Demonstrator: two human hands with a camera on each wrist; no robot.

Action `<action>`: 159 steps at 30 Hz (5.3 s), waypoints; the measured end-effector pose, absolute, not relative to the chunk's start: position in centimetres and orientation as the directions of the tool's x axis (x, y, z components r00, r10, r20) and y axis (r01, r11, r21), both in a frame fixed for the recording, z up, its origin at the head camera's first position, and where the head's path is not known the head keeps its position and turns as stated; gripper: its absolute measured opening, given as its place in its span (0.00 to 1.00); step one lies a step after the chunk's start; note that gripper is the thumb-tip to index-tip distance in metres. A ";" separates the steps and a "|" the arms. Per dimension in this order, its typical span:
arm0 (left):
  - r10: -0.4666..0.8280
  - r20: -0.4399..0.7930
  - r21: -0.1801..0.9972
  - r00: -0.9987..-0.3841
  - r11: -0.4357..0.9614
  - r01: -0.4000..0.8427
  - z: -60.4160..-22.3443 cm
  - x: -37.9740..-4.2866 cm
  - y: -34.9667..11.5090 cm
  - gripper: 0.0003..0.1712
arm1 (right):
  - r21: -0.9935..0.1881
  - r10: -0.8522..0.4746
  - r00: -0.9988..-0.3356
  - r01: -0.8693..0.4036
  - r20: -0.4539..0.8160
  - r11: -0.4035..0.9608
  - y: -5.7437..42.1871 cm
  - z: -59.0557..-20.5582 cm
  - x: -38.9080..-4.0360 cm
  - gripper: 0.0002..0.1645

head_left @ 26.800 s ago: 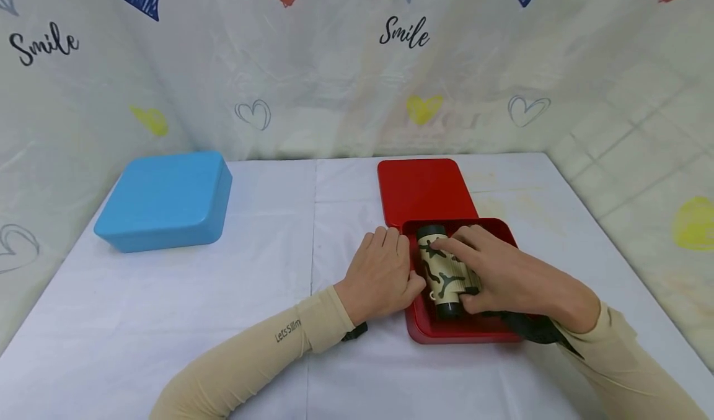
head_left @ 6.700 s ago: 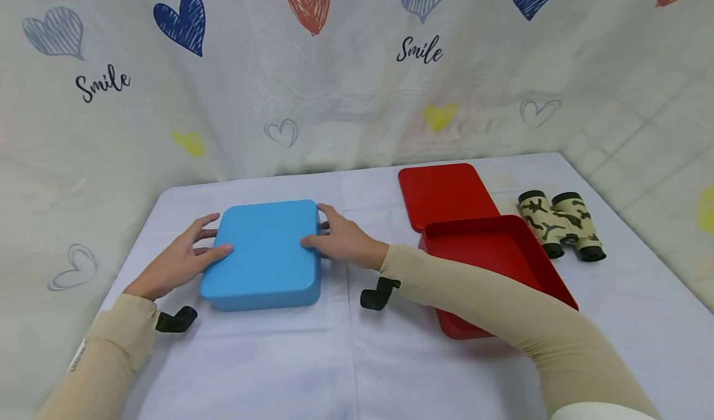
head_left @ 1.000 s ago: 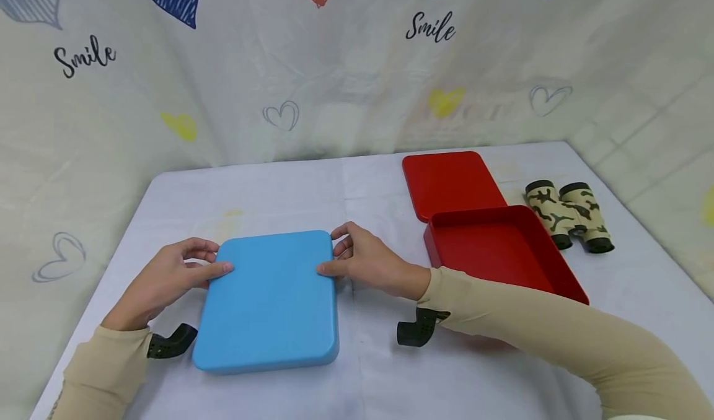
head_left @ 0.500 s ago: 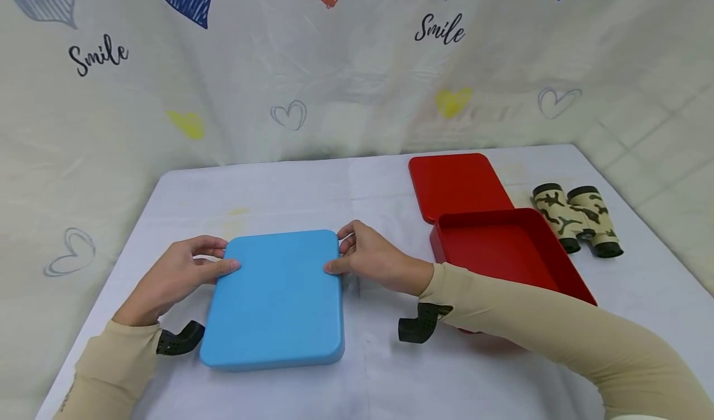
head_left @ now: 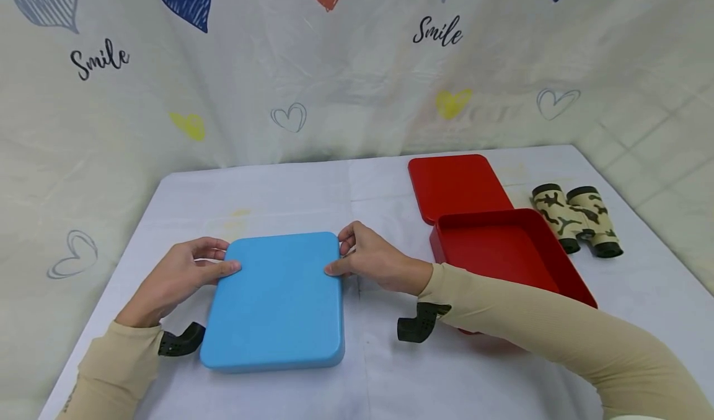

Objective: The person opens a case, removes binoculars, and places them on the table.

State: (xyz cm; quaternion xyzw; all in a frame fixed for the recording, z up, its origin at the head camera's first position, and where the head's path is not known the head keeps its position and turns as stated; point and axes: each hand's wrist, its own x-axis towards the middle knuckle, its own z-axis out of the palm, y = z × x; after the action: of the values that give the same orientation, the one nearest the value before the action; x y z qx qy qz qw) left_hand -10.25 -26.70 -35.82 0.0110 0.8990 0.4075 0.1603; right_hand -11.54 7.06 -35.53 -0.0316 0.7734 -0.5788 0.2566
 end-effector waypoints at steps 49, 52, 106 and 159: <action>0.156 -0.291 0.746 -0.944 0.655 -0.122 -35.7 -10.2 -26.9 0.42 | -0.939 -0.363 -0.870 0.273 -0.333 0.207 7.2 -36.2 -11.3 0.31; 0.156 -0.291 0.741 -0.944 0.660 -0.119 -35.7 -10.2 -26.9 0.42 | -0.943 -0.366 -0.873 0.257 -0.321 0.213 7.3 -36.3 -11.3 0.31; 0.169 -0.299 0.730 -0.939 0.674 -0.111 -35.3 -10.2 -27.0 0.43 | -0.915 -0.319 -0.884 0.235 -0.342 0.329 6.8 -34.8 -10.7 0.34; 0.219 -0.243 0.803 -0.945 0.591 -0.069 -33.2 -8.9 -27.9 0.41 | -0.938 -0.307 -0.917 0.157 -0.254 0.309 7.7 -34.6 -9.3 0.35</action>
State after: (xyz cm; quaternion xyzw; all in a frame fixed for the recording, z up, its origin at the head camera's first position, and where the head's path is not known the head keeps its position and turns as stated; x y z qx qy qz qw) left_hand -8.87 -27.90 -33.24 0.0428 0.8775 0.4500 0.1603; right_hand -9.33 7.74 -34.63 -0.0479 0.7843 -0.5860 0.1979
